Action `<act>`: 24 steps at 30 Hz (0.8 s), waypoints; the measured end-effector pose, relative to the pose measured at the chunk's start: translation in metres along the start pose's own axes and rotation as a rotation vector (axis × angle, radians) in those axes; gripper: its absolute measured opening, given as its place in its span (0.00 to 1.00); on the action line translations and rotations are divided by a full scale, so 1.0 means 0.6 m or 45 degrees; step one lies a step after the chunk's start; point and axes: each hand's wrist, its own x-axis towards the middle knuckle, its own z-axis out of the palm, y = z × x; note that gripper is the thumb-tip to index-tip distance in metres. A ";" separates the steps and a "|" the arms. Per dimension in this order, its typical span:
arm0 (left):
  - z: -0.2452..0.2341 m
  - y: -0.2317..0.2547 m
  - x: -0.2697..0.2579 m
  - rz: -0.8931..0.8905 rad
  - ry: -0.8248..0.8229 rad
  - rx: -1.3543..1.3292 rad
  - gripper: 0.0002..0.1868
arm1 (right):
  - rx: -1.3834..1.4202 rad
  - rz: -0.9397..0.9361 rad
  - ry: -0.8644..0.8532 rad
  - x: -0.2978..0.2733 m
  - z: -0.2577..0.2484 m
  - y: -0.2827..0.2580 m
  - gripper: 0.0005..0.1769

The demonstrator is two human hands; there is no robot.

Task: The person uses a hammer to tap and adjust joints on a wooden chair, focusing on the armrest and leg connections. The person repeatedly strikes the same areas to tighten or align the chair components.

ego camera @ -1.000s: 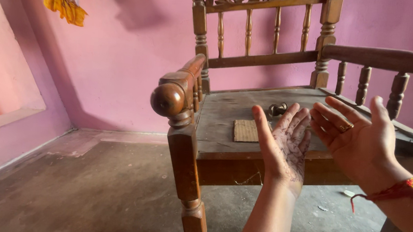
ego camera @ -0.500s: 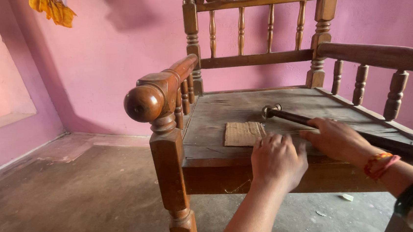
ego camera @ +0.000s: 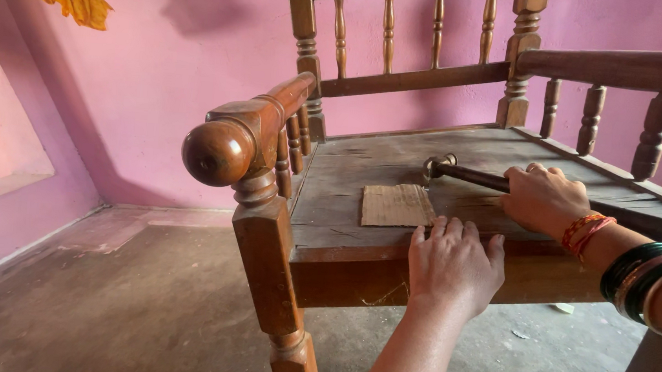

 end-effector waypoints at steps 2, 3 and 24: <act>0.000 0.001 0.000 0.019 0.071 0.011 0.31 | 0.046 -0.039 -0.018 0.007 0.005 0.005 0.19; -0.001 0.001 0.000 0.029 0.107 0.017 0.31 | 0.069 -0.059 -0.026 0.008 0.006 0.007 0.18; -0.012 -0.004 -0.019 0.148 0.017 -0.024 0.39 | 1.383 0.291 -0.026 -0.137 -0.113 0.077 0.20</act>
